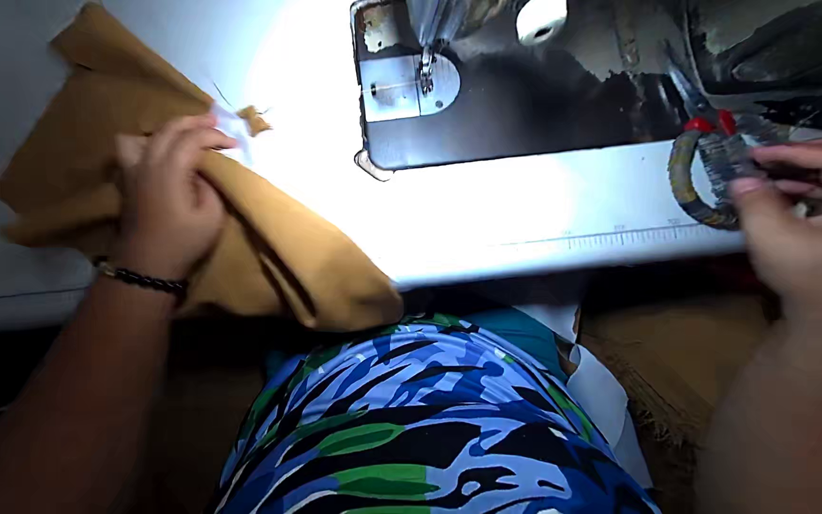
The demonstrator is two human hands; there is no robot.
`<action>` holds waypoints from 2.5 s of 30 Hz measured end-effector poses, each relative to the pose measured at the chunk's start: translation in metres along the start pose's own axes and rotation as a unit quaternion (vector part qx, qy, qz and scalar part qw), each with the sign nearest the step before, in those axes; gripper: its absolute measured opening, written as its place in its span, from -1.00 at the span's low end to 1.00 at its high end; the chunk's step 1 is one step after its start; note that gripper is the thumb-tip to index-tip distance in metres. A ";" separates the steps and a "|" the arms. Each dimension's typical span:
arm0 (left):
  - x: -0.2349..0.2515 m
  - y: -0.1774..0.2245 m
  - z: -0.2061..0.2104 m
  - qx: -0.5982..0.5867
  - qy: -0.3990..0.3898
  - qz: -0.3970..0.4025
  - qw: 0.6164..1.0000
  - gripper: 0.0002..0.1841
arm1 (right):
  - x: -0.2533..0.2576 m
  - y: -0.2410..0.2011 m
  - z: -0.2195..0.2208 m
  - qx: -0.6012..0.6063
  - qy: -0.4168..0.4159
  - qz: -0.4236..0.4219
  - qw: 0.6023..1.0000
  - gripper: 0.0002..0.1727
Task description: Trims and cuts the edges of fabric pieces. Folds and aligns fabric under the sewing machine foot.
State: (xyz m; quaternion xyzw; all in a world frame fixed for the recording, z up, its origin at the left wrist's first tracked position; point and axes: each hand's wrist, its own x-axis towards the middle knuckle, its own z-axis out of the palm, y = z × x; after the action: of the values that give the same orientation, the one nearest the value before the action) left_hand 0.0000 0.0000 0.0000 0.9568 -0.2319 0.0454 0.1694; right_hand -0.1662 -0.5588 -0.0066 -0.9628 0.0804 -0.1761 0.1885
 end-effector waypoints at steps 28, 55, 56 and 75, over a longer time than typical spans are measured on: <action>-0.039 0.135 0.047 -0.157 -0.041 0.238 0.958 -0.60 | -0.063 -0.187 0.046 0.274 -0.394 0.078 0.874 -0.52; 0.046 0.029 0.005 -0.004 0.098 -0.104 0.990 -0.83 | -0.054 -0.227 0.152 0.044 -0.611 0.063 0.788 -0.05; 0.042 0.028 0.006 0.011 0.100 -0.089 0.991 -0.83 | -0.053 -0.247 0.156 0.070 -0.629 -0.010 0.775 -0.14; -0.128 -0.134 -0.075 -0.003 0.010 -0.362 0.932 -0.63 | 0.037 -0.368 0.130 0.063 -0.381 -0.308 0.870 -0.71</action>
State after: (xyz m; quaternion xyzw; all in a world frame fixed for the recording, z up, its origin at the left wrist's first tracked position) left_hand -0.0530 0.1929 0.0086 0.9749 0.1316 -0.0102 0.1793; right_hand -0.0513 -0.1860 0.0364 -0.9173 -0.3091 0.1507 0.2008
